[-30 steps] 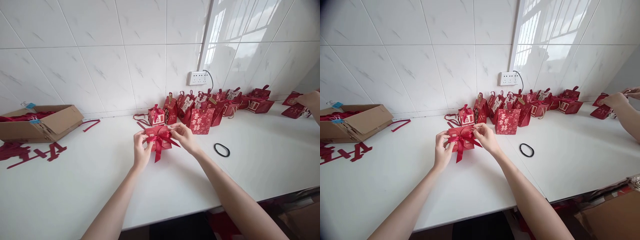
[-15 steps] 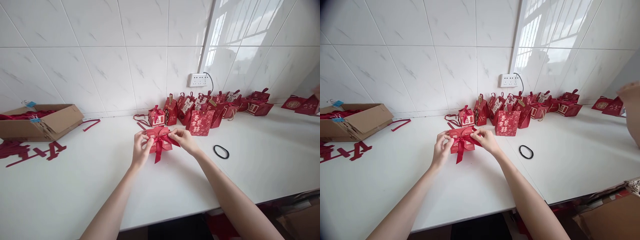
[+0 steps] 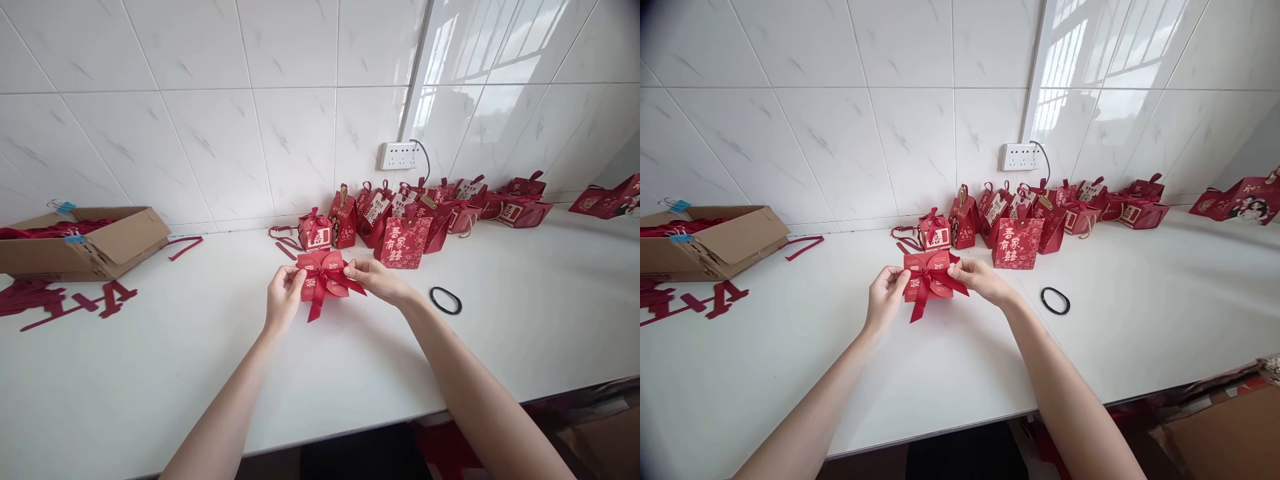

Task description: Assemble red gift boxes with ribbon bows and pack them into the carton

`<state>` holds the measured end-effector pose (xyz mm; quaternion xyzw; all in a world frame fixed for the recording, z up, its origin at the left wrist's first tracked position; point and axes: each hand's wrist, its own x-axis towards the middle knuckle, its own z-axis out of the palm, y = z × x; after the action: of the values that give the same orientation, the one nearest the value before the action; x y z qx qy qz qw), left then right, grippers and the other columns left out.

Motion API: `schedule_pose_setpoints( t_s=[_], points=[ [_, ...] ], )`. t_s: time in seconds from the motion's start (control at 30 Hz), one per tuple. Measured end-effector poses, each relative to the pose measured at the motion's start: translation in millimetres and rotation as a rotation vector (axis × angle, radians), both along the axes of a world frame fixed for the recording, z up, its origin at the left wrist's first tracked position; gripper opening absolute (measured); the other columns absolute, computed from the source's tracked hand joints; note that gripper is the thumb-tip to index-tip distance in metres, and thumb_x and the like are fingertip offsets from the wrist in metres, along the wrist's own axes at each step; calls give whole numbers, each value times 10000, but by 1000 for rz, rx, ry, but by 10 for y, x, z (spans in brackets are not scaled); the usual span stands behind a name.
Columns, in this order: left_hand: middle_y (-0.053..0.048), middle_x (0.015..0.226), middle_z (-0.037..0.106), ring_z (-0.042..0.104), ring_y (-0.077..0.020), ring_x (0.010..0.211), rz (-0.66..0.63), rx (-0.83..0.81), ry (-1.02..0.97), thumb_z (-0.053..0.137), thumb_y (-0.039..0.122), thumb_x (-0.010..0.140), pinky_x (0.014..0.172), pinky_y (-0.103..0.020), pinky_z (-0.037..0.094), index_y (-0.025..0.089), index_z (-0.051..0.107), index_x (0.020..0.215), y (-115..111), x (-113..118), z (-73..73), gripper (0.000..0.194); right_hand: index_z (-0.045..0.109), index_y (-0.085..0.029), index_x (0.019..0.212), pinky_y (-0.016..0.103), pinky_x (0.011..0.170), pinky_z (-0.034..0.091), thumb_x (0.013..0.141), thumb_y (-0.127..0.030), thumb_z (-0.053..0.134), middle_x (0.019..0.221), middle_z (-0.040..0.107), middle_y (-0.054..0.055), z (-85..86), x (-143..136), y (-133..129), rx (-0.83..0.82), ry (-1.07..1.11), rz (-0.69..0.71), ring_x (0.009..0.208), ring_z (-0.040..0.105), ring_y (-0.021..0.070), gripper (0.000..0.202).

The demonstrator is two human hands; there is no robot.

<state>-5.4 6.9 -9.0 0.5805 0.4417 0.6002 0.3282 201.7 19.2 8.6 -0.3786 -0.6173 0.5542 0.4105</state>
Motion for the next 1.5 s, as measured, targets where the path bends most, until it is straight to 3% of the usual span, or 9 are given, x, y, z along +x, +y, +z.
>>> schedule_pose_setpoints(
  t_s=[0.13,0.33,0.47,0.67,0.77,0.97,1.3,1.5],
  points=[
    [16,716,564,537,-106,617,-57,-18,-55,604,460,762,562,-217,430,194,523,786,-3,11,-24,279,499,-178,610,274,597,362,682,-555,706,664,539,-6,1,-30,2,-8,103,7,627,479,118,436],
    [89,574,482,385,-58,424,-118,-84,-215,663,371,703,425,-174,314,235,429,960,-38,22,32,373,522,-175,565,278,582,391,619,-545,750,620,547,-11,4,-39,20,-53,99,-77,620,511,130,437],
    [88,562,469,366,-51,427,-124,-92,-236,654,347,693,421,-166,305,226,445,921,-57,34,64,332,557,-168,570,292,624,434,584,-526,777,647,587,1,4,-40,20,-101,122,-107,684,563,151,420],
    [101,525,415,334,-52,445,-131,-110,-296,639,299,692,443,-161,325,227,459,904,-48,41,48,288,569,-169,692,315,682,492,634,-543,738,845,638,38,-11,-46,-3,-129,121,-112,894,593,196,414],
    [105,514,394,319,-54,444,-125,-122,-319,637,291,692,439,-161,312,227,456,898,-37,39,25,282,520,-170,646,290,649,483,643,-542,730,789,621,20,-43,-58,7,-122,119,-126,857,597,183,427],
    [112,509,357,311,-56,440,-97,-115,-348,655,297,673,433,-163,285,230,445,888,-37,50,1,307,518,-179,645,296,672,491,601,-551,753,863,638,35,-68,-79,26,-125,140,-124,881,603,199,442],
    [122,507,352,328,-51,408,-73,-92,-418,690,315,649,419,-165,258,242,390,843,-7,38,-39,364,478,-184,646,278,654,473,614,-568,735,744,585,-8,-113,-115,61,-94,174,-125,785,595,160,463],
    [124,498,385,357,-54,410,-79,-69,-412,671,304,675,430,-163,281,244,383,858,1,20,-34,346,448,-188,653,300,690,507,649,-560,717,947,639,39,-106,-104,57,-81,159,-90,903,603,184,459]
  ],
)
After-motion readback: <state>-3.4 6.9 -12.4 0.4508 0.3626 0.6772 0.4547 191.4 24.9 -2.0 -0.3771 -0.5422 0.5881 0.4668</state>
